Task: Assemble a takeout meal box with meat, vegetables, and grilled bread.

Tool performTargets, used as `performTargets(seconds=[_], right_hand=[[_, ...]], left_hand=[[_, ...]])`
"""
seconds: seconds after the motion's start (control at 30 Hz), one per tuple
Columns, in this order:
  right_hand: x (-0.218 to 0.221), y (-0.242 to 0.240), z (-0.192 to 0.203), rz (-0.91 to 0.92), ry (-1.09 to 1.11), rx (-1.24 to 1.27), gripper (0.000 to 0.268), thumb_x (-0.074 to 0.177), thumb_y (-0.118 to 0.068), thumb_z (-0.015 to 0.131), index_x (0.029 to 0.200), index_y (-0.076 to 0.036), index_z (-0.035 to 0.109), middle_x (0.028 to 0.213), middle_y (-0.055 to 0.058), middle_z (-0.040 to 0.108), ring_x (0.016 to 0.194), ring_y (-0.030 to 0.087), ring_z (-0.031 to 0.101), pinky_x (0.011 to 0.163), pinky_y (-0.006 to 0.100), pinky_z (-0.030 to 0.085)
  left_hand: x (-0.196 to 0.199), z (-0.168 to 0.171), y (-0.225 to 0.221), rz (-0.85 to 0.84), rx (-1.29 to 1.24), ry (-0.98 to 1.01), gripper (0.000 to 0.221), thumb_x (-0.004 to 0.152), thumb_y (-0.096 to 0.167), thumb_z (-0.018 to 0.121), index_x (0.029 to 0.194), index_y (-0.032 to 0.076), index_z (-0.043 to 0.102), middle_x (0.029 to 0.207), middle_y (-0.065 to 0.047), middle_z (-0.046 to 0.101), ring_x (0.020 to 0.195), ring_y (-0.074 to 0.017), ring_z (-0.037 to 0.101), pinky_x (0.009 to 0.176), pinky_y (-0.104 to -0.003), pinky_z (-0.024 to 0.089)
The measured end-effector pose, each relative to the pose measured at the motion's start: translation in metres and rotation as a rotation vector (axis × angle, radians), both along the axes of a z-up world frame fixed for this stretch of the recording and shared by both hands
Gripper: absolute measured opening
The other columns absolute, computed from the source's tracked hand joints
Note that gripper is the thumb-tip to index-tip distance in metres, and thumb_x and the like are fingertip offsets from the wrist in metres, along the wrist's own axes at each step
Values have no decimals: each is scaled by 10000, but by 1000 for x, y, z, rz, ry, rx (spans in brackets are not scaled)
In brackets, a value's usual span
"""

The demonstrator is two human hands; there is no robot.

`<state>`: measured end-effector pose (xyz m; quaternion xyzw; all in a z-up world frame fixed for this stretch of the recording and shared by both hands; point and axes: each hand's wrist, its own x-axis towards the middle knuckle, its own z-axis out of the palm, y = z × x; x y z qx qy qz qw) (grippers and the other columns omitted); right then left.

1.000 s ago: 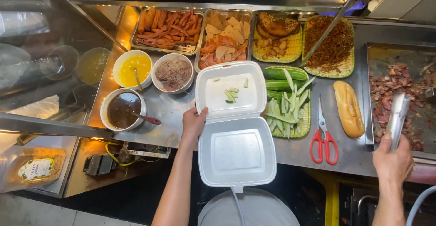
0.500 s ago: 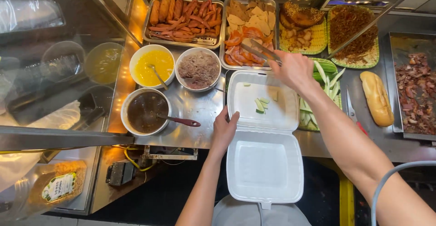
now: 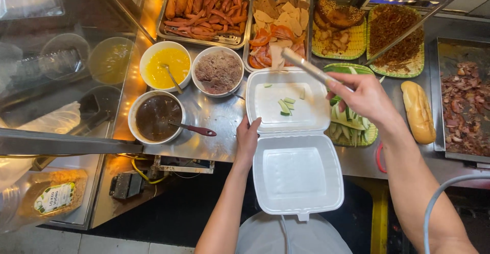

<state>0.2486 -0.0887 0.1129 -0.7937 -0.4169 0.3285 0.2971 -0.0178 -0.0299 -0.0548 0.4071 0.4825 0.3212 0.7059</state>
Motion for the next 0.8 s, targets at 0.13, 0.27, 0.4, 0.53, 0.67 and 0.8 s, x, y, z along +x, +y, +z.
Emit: performTargets(seconds=[0.13, 0.27, 0.4, 0.53, 0.67, 0.8], right_hand=[[10, -16, -2, 90, -84, -91, 485, 899, -426, 686, 1338, -224, 723, 768, 95, 763, 581, 171, 613, 585, 398, 507], [44, 16, -46, 165, -418, 99, 460, 923, -435, 734, 1328, -217, 739, 841, 160, 750, 728, 299, 670, 681, 452, 543], [49, 42, -49, 284, -576, 76, 420, 909, -423, 730, 1286, -242, 762, 855, 187, 741, 810, 394, 707, 760, 510, 552], [62, 31, -48, 268, -533, 30, 388, 953, -420, 694, 1294, -248, 764, 781, 178, 746, 753, 352, 721, 791, 480, 562], [64, -1, -8, 217, -364, 3, 398, 970, -411, 669, 1314, -224, 738, 776, 108, 765, 656, 253, 724, 746, 406, 572], [65, -20, 10, 174, -198, 7, 399, 973, -366, 662, 1326, -191, 727, 820, 28, 774, 584, 156, 691, 633, 342, 549]], left_hand=[[2, -9, -7, 49, 23, -3, 419, 960, 221, 600, 1335, 40, 652, 1076, -53, 716, 859, -103, 608, 714, -272, 475], [-3, -18, -22, 68, 18, -19, 427, 949, 198, 594, 1343, 42, 650, 1087, -46, 723, 857, -104, 624, 700, -274, 476], [-9, -11, -33, 125, 10, -79, 438, 941, 164, 583, 1362, 49, 625, 1127, -52, 721, 907, -121, 657, 746, -277, 524], [-10, -21, -40, 171, -10, -89, 433, 952, 146, 579, 1365, 24, 628, 1169, -85, 727, 966, -145, 684, 796, -275, 549], [-2, -22, -42, 196, -11, -134, 444, 945, 134, 579, 1375, 29, 610, 1174, -87, 717, 968, -150, 687, 786, -275, 548], [7, -25, -40, 182, -5, -208, 437, 947, 127, 576, 1370, 18, 599, 1165, -101, 708, 960, -178, 697, 783, -305, 564]])
